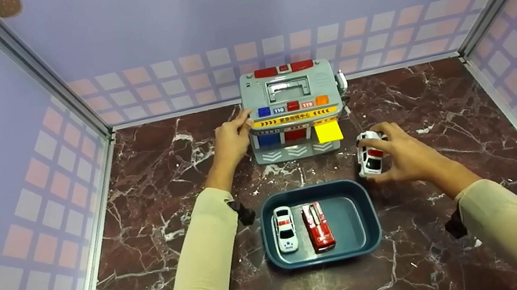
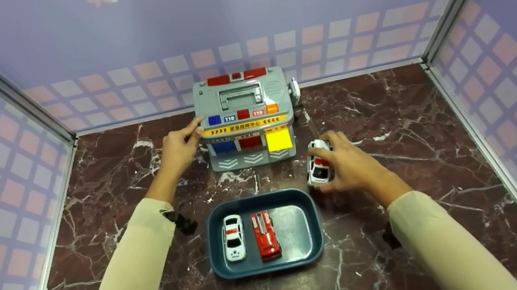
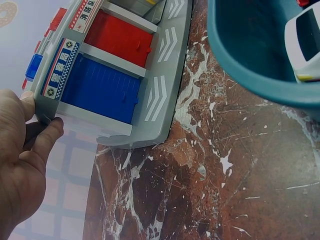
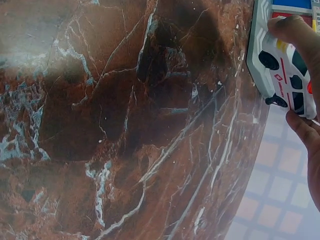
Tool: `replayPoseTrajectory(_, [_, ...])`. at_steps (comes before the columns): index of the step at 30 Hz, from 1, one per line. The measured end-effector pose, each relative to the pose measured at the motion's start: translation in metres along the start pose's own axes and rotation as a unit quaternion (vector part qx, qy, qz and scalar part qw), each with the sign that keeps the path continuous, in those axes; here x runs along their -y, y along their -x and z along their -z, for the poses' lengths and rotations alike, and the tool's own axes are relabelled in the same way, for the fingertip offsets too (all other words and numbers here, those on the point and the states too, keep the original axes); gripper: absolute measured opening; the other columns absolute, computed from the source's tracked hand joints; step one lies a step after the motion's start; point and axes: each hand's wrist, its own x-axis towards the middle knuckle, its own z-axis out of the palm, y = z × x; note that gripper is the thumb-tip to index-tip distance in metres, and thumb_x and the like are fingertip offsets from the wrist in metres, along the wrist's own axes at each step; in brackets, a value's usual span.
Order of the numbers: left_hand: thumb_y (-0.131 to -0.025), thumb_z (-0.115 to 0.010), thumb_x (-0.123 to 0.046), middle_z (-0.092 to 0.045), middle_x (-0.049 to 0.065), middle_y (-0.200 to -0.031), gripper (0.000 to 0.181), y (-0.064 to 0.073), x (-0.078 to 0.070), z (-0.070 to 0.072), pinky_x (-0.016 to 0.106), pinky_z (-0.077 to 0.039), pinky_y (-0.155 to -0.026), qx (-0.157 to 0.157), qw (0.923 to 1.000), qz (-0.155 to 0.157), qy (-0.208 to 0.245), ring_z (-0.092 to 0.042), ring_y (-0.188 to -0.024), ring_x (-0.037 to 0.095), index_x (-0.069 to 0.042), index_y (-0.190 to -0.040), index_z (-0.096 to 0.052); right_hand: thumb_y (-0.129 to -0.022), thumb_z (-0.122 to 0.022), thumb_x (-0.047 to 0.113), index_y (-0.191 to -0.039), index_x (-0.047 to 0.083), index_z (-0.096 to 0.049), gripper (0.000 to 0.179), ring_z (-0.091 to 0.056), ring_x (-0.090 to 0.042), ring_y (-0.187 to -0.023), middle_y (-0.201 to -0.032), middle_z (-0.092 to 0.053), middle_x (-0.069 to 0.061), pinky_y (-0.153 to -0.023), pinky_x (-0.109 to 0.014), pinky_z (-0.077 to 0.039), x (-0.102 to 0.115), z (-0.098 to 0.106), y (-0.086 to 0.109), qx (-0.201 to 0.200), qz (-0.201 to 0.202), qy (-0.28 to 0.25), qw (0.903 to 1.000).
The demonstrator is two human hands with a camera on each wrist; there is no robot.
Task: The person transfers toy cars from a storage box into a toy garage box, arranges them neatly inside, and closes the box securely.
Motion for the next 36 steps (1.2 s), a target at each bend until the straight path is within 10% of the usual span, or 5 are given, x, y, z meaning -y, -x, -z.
replayPoseTrajectory(10, [-0.111,-0.068,-0.026,-0.067,0.011,-0.151,0.036,0.011,-0.027,0.008,0.045,-0.050,-0.123,-0.014,0.9996,-0.004,-0.026,-0.065,-0.143,0.032,-0.017,-0.145,-0.075,-0.077,-0.101,0.038,-0.149,0.015,-0.068,0.083,-0.051,-0.050,-0.135,-0.152,-0.049,-0.030,-0.102,-0.070,-0.058,-0.004,-0.012,-0.008,0.014,-0.023,-0.004,0.9996])
replayPoseTrajectory(36, [-0.113,-0.064,-0.026,-0.064,0.011,-0.155,0.038,0.013,-0.029,0.008,0.042,-0.046,-0.126,-0.007,0.9997,0.002,-0.024,-0.061,-0.147,0.031,-0.015,-0.148,-0.071,-0.079,-0.099,0.041,-0.147,0.013,-0.069,0.079,-0.052,-0.050,-0.134,-0.149,-0.053,-0.029,-0.105,-0.066,-0.055,0.004,-0.045,-0.039,0.016,0.031,0.001,0.9994])
